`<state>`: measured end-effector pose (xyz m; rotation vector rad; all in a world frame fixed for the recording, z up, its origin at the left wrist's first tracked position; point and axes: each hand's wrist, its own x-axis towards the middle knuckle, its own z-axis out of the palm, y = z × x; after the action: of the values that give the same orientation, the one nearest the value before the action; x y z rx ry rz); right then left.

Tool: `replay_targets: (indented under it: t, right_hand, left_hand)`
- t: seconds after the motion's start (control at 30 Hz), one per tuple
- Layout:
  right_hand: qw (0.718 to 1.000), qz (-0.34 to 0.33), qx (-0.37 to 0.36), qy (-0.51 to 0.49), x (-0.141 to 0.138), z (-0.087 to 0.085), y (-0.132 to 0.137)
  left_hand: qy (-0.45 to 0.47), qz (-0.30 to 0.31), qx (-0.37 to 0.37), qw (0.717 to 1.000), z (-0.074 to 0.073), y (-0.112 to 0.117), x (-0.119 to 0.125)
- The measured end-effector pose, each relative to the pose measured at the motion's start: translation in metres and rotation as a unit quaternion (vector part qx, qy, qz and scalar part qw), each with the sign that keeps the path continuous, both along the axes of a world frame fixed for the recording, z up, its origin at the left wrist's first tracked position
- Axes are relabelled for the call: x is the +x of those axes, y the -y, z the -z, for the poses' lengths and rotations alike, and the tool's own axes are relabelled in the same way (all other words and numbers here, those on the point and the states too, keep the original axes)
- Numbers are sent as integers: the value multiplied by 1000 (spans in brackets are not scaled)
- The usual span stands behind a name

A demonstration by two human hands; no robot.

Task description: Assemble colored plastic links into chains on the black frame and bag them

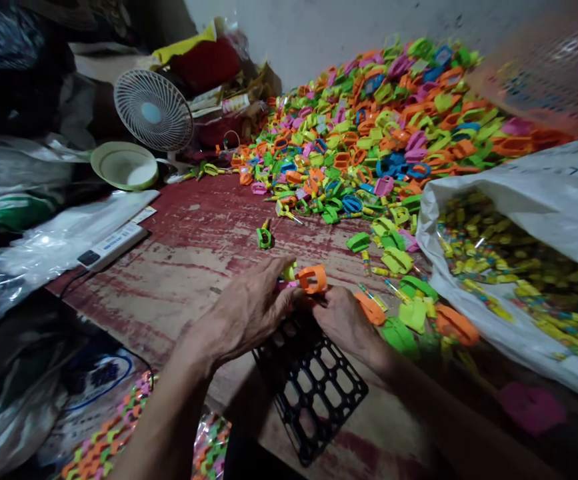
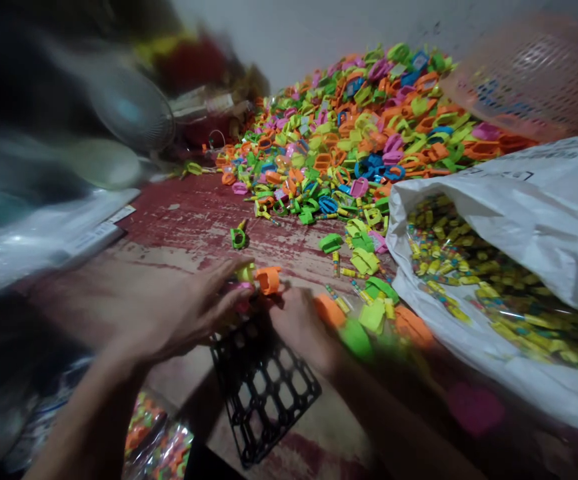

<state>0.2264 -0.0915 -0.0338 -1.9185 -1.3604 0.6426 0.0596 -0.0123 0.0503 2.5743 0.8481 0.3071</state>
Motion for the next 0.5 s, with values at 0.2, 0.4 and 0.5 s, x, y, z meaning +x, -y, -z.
replay_targets:
  t: [0.2, 0.4, 0.5]
  right_hand:
    - [995, -31, 46, 86, -3, 1, 2]
    - [984, -93, 103, 112, -11, 12, 1]
    - [982, -75, 139, 108, -16, 18, 3]
  left_hand:
    - [-3, 1, -19, 1000, -6, 4, -1]
    - [-32, -27, -57, 998, -17, 10, 2]
    - [-35, -34, -53, 997, -13, 9, 4]
